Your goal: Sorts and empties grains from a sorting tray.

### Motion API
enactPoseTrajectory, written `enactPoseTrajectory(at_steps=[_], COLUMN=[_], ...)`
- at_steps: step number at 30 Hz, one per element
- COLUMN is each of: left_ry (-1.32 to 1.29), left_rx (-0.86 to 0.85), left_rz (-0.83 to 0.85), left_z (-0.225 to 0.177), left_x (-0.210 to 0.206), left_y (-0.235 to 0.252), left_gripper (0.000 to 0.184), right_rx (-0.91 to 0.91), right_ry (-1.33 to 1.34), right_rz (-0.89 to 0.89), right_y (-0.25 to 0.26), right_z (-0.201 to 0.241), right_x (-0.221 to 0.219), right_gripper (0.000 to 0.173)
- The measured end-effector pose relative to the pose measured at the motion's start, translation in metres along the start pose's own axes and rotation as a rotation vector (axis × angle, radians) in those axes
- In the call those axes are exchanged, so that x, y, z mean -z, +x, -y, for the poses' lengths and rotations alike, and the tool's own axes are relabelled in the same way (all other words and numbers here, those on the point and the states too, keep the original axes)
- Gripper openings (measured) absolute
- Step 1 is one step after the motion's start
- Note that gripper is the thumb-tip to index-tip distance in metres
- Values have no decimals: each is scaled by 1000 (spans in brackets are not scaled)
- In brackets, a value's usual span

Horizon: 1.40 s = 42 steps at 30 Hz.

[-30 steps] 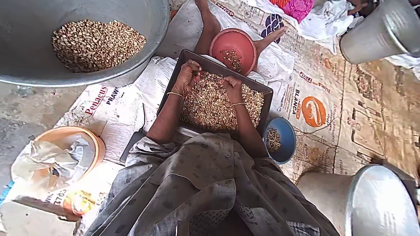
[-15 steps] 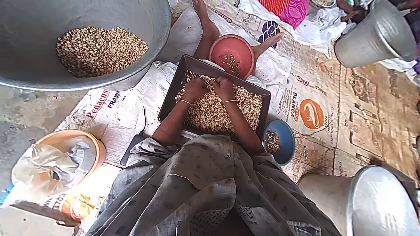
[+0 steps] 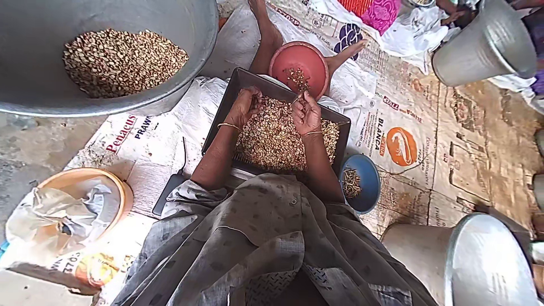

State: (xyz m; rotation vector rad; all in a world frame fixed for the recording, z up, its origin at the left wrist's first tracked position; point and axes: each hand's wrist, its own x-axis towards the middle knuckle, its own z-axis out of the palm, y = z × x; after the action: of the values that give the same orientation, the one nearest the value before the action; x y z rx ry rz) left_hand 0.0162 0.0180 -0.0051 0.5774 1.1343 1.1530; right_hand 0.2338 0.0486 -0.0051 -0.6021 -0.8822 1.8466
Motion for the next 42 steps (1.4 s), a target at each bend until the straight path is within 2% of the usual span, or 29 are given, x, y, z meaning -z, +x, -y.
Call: enactPoseTrajectory(at_steps=[3,6,8,10,13,15,18,21,23,25,27,29,32,34,36,39,42], left_ry=[-1,204,342,406,562,675,879,1025,1075,1153,1222,1250,1264,1286,1304,1219,729], left_rx=[-1,-66,-101,-129,-199,-195,-184,-230,-240,-246,-243,-243,-265,-267,-269,-295,-367], left_rz=[-54,-121,-124,-149,-152,-142,-65,137,248,286,289,289,304,321,338,345,275], left_z=[-3,5,9,10,10,7,-1,-2,-2,-2,2,5,5,4,4,1,-4], left_x=[2,4,6,7,16,23,31,39,41,40,39,38,36,36,37,42,46], left_y=[-1,5,7,6,13,15,9,5,4,3,7,11,9,8,9,8,3], left_gripper=[31,33,32,28,23,25,27,22,20,19,20,18,13,14,16,16,12], right_rx=[-58,-61,31,50,7,111,270,160,55,-33,-94,-137,-104,-118,-171,-141,-32], right_ry=[-158,-458,-887,-1386,-1753,-1731,-1405,-931,-589,-254,-135,-317,-996,-1493,-1821,-1924,-1619], right_rz=[-83,-179,-168,-89,-104,-155,-122,-77,-79,-68,-81,-99,18,119,130,53,-4], right_y=[9,20,31,37,35,33,35,26,17,14,13,11,9,9,5,2,6], right_z=[-2,-10,-21,-28,-49,-57,-55,-39,-25,-14,-10,-14,-34,-46,-56,-64,-63], right_x=[-11,-32,-34,-35,-43,-39,-21,-22,-26,-26,-26,-34,-43,-51,-67,-74,-56], right_gripper=[39,26,20,23,26,25,19,17,24,38,44,41,19,26,30,27,24])
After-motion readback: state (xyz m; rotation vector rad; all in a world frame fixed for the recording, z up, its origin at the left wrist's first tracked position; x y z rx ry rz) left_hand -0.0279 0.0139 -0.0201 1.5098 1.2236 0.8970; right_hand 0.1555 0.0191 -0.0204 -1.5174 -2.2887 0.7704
